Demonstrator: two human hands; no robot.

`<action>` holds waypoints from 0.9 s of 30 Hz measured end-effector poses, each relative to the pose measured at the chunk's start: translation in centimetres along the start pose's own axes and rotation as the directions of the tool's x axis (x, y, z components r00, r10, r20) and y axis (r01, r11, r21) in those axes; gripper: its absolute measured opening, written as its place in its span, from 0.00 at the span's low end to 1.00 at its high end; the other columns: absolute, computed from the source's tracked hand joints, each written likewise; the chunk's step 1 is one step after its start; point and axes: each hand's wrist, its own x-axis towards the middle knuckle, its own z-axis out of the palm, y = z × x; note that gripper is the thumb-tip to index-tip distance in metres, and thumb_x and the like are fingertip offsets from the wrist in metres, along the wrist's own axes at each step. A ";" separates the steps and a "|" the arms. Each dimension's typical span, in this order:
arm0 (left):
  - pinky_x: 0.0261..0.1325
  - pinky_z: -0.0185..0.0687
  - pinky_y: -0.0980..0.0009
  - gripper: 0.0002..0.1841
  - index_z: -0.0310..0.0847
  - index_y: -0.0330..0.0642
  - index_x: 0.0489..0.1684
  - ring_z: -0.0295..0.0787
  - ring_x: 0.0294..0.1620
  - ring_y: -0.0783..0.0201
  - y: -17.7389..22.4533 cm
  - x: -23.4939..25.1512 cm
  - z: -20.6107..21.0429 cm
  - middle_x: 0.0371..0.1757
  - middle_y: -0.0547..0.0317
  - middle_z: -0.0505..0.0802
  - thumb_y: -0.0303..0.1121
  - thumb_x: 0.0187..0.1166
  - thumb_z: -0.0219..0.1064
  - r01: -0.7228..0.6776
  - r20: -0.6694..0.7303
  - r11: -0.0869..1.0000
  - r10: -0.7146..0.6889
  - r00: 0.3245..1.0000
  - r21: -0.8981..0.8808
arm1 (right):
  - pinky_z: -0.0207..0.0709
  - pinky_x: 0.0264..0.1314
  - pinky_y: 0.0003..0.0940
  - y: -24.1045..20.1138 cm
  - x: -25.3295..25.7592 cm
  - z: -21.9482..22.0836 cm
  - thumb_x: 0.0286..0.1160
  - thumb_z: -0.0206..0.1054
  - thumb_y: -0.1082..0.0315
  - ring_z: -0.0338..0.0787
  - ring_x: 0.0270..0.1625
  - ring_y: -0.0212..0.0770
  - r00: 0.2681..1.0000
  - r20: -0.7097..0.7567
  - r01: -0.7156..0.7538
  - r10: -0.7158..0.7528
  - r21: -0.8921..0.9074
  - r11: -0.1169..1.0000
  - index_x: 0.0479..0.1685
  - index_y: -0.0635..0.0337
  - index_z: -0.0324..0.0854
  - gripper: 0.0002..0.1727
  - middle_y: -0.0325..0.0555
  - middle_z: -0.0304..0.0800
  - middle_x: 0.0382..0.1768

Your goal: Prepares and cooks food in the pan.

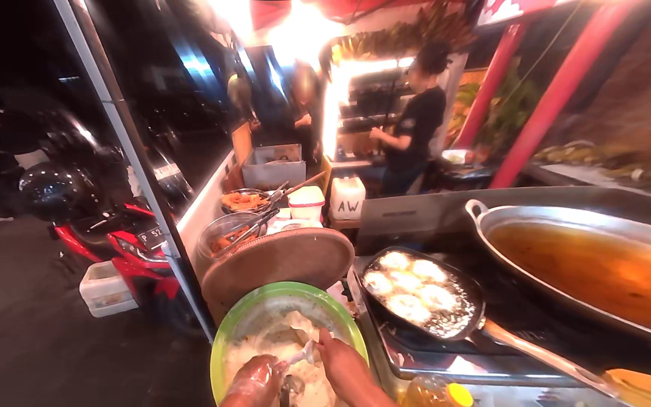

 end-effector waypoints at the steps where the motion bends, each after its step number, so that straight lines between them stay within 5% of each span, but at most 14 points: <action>1: 0.70 0.79 0.41 0.31 0.87 0.42 0.59 0.87 0.67 0.46 0.2 -0.1 -0.1 0.61 0.45 0.92 0.58 0.91 0.44 0.012 -0.005 1.000 -0.012 1.000 -0.019 | 0.87 0.53 0.57 0.1 -0.2 0.1 0.94 0.42 0.50 0.94 0.52 0.58 1.000 -0.025 0.009 -0.009 0.019 1.000 0.69 0.52 0.74 0.23 0.54 0.91 0.45; 19: 0.65 0.81 0.42 0.31 0.88 0.42 0.53 0.89 0.61 0.46 -1.7 1.9 0.1 0.55 0.44 0.92 0.59 0.90 0.45 0.118 -0.046 0.988 -0.123 0.991 -0.099 | 0.86 0.50 0.58 0.6 -3.9 0.4 0.95 0.42 0.51 0.94 0.49 0.59 0.984 0.092 0.150 -0.150 0.016 0.989 0.65 0.53 0.75 0.22 0.56 0.90 0.43; 27: 0.64 0.82 0.42 0.32 0.88 0.40 0.52 0.89 0.60 0.47 -2.3 2.6 -0.3 0.54 0.44 0.92 0.60 0.90 0.45 0.150 -0.051 0.972 -0.162 0.986 -0.178 | 0.87 0.47 0.56 2.4 -5.9 -0.3 0.94 0.44 0.50 0.94 0.46 0.59 0.977 0.017 0.211 -0.211 -0.030 0.977 0.61 0.55 0.78 0.23 0.56 0.89 0.41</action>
